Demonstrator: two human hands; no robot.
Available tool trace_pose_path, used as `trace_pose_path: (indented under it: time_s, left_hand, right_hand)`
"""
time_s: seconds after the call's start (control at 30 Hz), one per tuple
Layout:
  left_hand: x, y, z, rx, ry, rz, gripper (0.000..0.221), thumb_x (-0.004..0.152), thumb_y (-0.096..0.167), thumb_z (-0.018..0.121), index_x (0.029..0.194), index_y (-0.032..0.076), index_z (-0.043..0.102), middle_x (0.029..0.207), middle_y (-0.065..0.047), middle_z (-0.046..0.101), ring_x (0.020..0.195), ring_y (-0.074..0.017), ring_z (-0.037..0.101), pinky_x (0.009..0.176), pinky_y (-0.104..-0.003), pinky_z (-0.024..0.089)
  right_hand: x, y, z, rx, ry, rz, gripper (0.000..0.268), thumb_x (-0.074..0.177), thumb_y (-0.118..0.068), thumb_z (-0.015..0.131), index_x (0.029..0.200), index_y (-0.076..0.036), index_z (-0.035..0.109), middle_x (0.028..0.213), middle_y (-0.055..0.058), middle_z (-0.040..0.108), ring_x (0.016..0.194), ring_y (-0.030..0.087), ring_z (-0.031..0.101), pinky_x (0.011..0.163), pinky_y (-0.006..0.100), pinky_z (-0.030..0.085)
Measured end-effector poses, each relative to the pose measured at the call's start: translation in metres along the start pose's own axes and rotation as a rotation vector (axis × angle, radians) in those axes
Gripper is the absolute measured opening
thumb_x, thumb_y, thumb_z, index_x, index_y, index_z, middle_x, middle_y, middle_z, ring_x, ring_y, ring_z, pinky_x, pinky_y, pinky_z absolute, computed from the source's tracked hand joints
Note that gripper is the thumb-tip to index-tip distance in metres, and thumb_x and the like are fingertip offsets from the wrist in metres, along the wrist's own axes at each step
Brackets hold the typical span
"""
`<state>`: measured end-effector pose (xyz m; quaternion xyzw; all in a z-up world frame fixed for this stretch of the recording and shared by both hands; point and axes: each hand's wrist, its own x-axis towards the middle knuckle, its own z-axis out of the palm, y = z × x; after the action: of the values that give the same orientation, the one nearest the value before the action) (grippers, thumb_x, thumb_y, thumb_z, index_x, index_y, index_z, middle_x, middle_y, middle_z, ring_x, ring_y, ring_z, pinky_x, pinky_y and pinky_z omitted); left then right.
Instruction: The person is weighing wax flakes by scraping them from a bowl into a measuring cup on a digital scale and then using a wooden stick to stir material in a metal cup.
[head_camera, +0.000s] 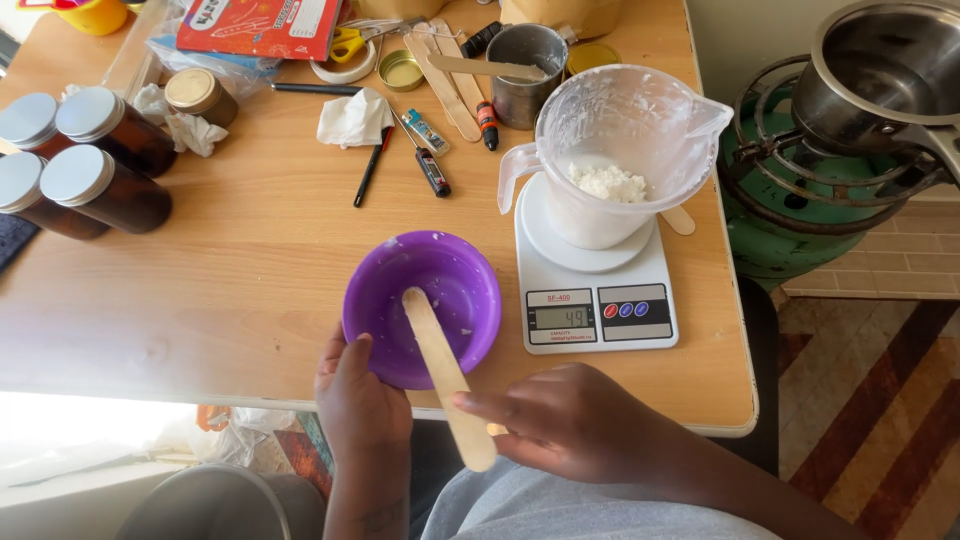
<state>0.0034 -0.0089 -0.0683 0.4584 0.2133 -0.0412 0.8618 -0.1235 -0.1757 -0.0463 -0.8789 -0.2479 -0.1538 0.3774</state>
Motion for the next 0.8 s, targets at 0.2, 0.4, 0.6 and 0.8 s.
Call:
trace_pose_path:
  time_s: [0.2, 0.4, 0.6, 0.8]
  left_hand:
    - [-0.002, 0.001, -0.003, 0.002, 0.035, -0.049, 0.034, 0.084, -0.002, 0.049, 0.115, 0.001, 0.062, 0.099, -0.014, 0.065, 0.092, -0.0203, 0.061, 0.090, -0.028, 0.049]
    - [0.059, 0.042, -0.028, 0.627, 0.211, 0.096, 0.023, 0.083, 0.015, 0.048, 0.098, 0.017, 0.066, 0.093, 0.001, 0.061, 0.090, -0.0080, 0.056, 0.077, -0.021, 0.042]
    - [0.145, 0.081, -0.003, -0.003, 0.293, 0.247, 0.018, 0.076, -0.002, 0.047, 0.080, 0.005, 0.063, 0.087, -0.005, 0.057, 0.088, -0.0155, 0.056, 0.074, -0.026, 0.049]
    - [0.198, 0.096, 0.049, -0.157, 0.393, 0.316, 0.034, 0.065, -0.006, 0.043, 0.091, -0.003, 0.065, 0.090, -0.014, 0.067, 0.076, -0.0242, 0.065, 0.064, -0.036, 0.059]
  right_hand:
    - [-0.002, 0.011, 0.009, -0.110, -0.092, -0.059, 0.042, 0.091, -0.012, 0.062, 0.132, -0.018, 0.056, 0.064, 0.001, 0.044, 0.050, 0.020, 0.045, 0.046, 0.035, 0.033]
    - [-0.017, -0.001, -0.023, 0.606, 0.270, -0.001, 0.023, 0.091, -0.009, 0.061, 0.114, -0.011, 0.063, 0.101, 0.021, 0.070, 0.082, 0.025, 0.075, 0.069, 0.027, 0.062]
    - [-0.049, -0.002, -0.037, 0.863, 0.564, 0.069, 0.019, 0.085, -0.013, 0.073, 0.100, -0.006, 0.065, 0.101, 0.016, 0.065, 0.068, 0.030, 0.067, 0.061, 0.042, 0.059]
    - [-0.074, 0.000, -0.041, 0.700, 0.609, 0.195, 0.020, 0.087, -0.025, 0.069, 0.096, -0.009, 0.061, 0.093, 0.029, 0.066, 0.068, 0.029, 0.071, 0.059, 0.038, 0.062]
